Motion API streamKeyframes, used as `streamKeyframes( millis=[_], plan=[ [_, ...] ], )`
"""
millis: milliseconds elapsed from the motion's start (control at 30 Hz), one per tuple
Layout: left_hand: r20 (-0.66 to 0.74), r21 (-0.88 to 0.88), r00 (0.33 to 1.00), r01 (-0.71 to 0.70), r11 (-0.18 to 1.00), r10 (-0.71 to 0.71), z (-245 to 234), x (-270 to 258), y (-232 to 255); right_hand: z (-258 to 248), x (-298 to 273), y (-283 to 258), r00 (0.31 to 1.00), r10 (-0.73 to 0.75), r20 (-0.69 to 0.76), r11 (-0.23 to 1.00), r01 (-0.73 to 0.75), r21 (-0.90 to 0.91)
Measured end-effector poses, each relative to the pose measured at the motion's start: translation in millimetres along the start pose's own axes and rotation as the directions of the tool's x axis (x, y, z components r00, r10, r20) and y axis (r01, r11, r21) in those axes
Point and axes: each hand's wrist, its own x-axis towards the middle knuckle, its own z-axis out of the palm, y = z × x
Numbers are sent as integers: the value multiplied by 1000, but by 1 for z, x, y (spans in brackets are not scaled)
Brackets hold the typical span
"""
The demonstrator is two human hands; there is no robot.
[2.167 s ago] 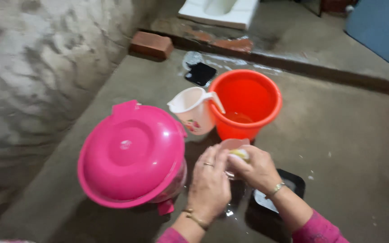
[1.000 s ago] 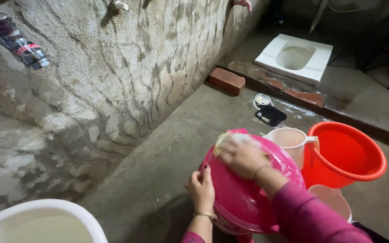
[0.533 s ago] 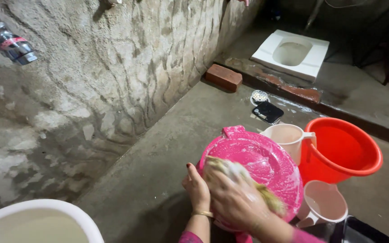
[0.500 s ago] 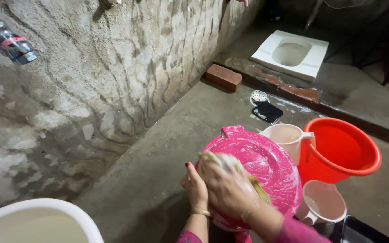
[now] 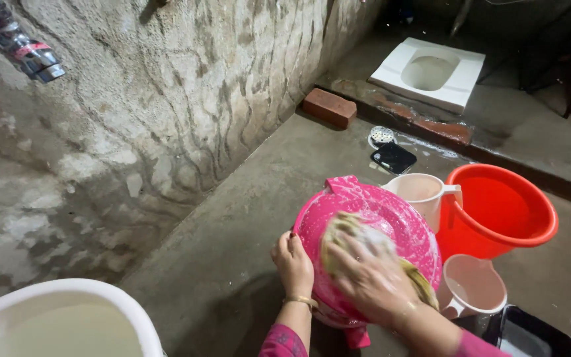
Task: Scrub the outside and inside of a plastic bucket using a sponge and soapy water.
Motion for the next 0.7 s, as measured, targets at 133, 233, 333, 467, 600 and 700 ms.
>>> streamKeyframes(
  millis=[133,233,333,467,600,700],
  plan=[
    [-23,293,940,-320,901,341,-16,-13,31,6,55,5,992,45,115,998,-38,-58],
    [193,480,936,-352,803,295,-36,-29,94,1,65,39,947,231,222,973,-219,-78],
    [261,503,927,-370,781,271,-36,-28,83,17,25,77,946,314,85,935,-292,-201],
    [260,459,891,-454,764,373,-26,-30,68,22,-34,53,966,201,-165,972,-217,-86],
    [330,421,881,-458,783,339,-25,-38,93,6,-42,-23,981,82,-175,994,-93,-56],
    [521,411,781,-582,701,343,-37,-46,112,15,-62,-22,969,-57,-239,996,41,-73]
  ],
)
